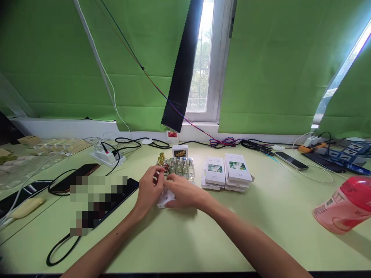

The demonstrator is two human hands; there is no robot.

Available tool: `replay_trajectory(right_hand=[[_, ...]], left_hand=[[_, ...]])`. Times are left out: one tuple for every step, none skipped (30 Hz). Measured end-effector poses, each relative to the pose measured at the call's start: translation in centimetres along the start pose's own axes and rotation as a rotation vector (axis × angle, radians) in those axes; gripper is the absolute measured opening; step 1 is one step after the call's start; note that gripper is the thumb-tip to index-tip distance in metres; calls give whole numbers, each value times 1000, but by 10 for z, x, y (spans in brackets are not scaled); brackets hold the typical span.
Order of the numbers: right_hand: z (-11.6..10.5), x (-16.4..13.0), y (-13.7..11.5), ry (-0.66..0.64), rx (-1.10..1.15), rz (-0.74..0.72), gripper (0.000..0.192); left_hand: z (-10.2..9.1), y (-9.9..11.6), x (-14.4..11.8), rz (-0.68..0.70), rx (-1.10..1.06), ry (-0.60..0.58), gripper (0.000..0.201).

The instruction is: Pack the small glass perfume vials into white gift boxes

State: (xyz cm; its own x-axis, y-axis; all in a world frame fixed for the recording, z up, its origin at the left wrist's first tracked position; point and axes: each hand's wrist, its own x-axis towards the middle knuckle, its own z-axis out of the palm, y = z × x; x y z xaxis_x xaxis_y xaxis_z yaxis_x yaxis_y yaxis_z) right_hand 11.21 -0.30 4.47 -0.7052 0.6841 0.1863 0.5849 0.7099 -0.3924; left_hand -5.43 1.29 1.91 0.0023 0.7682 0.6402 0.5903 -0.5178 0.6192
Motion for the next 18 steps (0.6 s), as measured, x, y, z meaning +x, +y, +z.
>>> replay_trajectory(right_hand=[[-2,-2,1,35,47,2,49],[-3,-3,3,77,85,4,44],[-5,-4,5,137,108,27,39],[-6,-5,7,197,115,62,35],[-7,-5,9,252,105,102,32],[-8,-6,11,298,81,145,31],[-8,-6,12,330,46,187,30],[-7,-7,13,348,3,227,30],[-7,-8,12,355,-50,273,29],[-6,-9,11,352,-106,322,27],[-5,-10,10,343,-164,377,26],[-4,-11,8,327,-218,432,24],[-3,-12,5,309,-263,482,24],[-1,-12,3,290,-298,523,23],[0,-13,1,269,-324,559,23],[1,-13,-1,247,-341,587,24],[2,-13,-2,230,-350,607,24],[3,-13,-3,218,-353,621,25]], left_hand=[[0,0,0,-1,1,4,12],[0,0,0,-1,1,6,12],[0,0,0,0,0,6,13],[0,0,1,4,-1,4,13],[0,0,1,8,-1,1,14],[0,1,1,12,-1,-3,14],[0,2,1,16,-1,-9,15],[0,3,1,20,-1,-15,15],[0,3,1,24,-2,-19,16],[0,4,1,29,-4,-25,16],[-1,4,1,34,-5,-32,15],[-1,4,1,40,-7,-39,15],[0,4,1,47,-9,-46,14],[0,4,1,54,-10,-56,14],[0,4,0,61,-11,-71,13],[0,3,0,72,-8,-94,12],[0,3,0,86,-1,-127,11],[1,3,0,102,7,-171,9]])
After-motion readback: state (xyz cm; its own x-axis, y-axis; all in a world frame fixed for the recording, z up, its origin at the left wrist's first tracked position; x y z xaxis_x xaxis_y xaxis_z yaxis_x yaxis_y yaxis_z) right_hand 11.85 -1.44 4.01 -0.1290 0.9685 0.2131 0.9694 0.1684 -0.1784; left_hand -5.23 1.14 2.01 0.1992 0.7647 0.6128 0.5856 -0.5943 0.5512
